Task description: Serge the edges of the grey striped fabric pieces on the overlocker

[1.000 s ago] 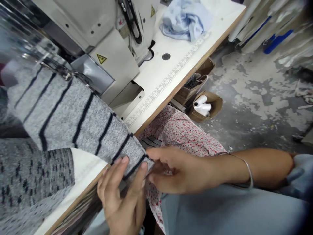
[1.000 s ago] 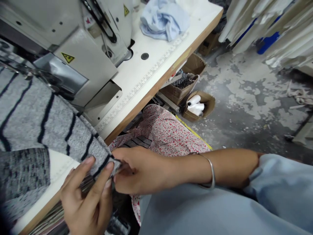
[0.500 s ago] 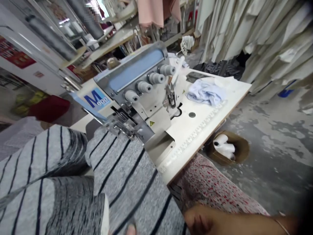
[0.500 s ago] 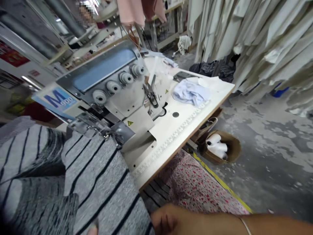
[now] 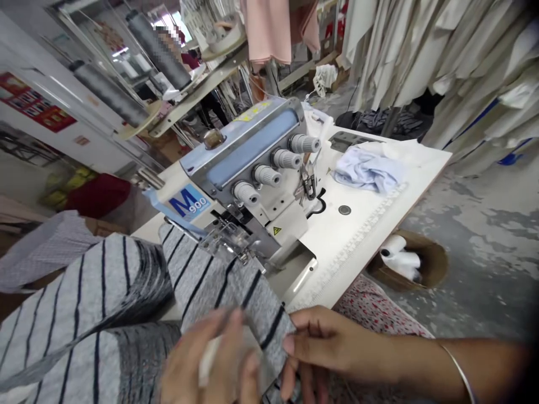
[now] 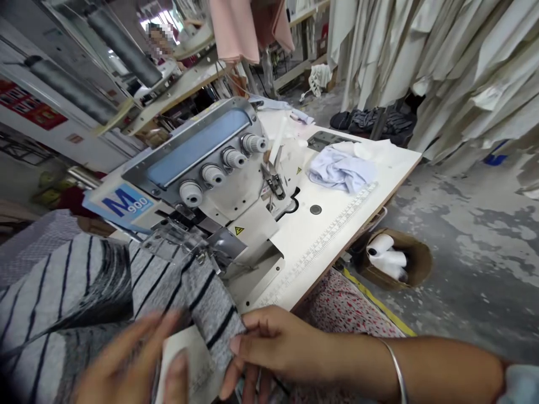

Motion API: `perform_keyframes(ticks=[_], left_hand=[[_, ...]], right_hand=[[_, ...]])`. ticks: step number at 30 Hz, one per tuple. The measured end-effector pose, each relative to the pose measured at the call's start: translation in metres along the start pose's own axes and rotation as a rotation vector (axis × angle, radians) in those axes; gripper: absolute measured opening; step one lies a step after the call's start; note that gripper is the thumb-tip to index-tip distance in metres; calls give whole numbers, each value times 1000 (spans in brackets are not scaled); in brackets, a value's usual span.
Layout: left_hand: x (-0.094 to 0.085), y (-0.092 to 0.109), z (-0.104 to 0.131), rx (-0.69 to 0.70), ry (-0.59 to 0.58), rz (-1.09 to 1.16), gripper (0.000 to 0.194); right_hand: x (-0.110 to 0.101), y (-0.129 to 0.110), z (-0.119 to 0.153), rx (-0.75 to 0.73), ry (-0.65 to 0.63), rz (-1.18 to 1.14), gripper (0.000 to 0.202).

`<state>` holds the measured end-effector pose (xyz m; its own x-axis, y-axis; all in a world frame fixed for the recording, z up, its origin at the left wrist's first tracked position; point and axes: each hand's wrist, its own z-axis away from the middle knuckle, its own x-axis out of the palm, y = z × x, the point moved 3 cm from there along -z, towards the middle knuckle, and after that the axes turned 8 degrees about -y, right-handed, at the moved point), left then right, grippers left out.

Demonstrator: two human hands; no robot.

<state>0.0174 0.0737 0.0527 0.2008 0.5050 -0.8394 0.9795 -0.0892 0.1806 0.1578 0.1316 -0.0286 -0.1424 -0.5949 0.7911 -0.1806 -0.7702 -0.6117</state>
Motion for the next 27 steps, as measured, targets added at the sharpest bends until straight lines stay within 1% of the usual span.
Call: perform_keyframes(ticks=[1, 2, 3, 4, 6, 9, 11, 13, 14, 17, 20, 22, 24, 27], left_hand=[[3, 6, -8, 152, -116, -44, 44], [6, 9, -14, 256, -206, -86, 42], [9, 9, -18, 302, -255, -121, 41], [11, 6, -21, 308, -271, -151, 42], [13, -2, -21, 291, -267, -173, 44], [12, -15, -21, 260, -267, -132, 46], [11, -22, -24, 228, -308, -89, 46], [11, -28, -31, 191, -370, -30, 45], [12, -31, -36, 155, -383, 4, 44], [15, -42, -51, 2, -327, 109, 40], [19, -51, -57, -125, -240, 211, 38], [21, -53, -53, -189, -187, 262, 37], [21, -52, -43, -230, -136, 275, 36], [16, -44, -23, -219, -117, 175, 38]], right_hand=[[0, -4, -6, -19, -8, 2, 54], [0, -8, -12, -37, -8, 9, 53], [0, -12, -17, -56, 4, 13, 52], [0, -16, -23, -72, 19, 19, 50], [0, -26, -32, -110, 52, 33, 48], [-1, -37, -39, -147, 100, 35, 44], [-3, -38, -37, -126, 115, 38, 44], [-6, -33, -32, -90, 121, 73, 47], [-9, -30, -30, -80, 132, 98, 48], [-17, -20, -21, -96, 168, 171, 46], [-20, -16, -16, -144, 180, 244, 41], [-20, -16, -13, -150, 187, 276, 38], [-20, -17, -12, -134, 195, 300, 36], [-21, -17, -11, -94, 203, 331, 37]])
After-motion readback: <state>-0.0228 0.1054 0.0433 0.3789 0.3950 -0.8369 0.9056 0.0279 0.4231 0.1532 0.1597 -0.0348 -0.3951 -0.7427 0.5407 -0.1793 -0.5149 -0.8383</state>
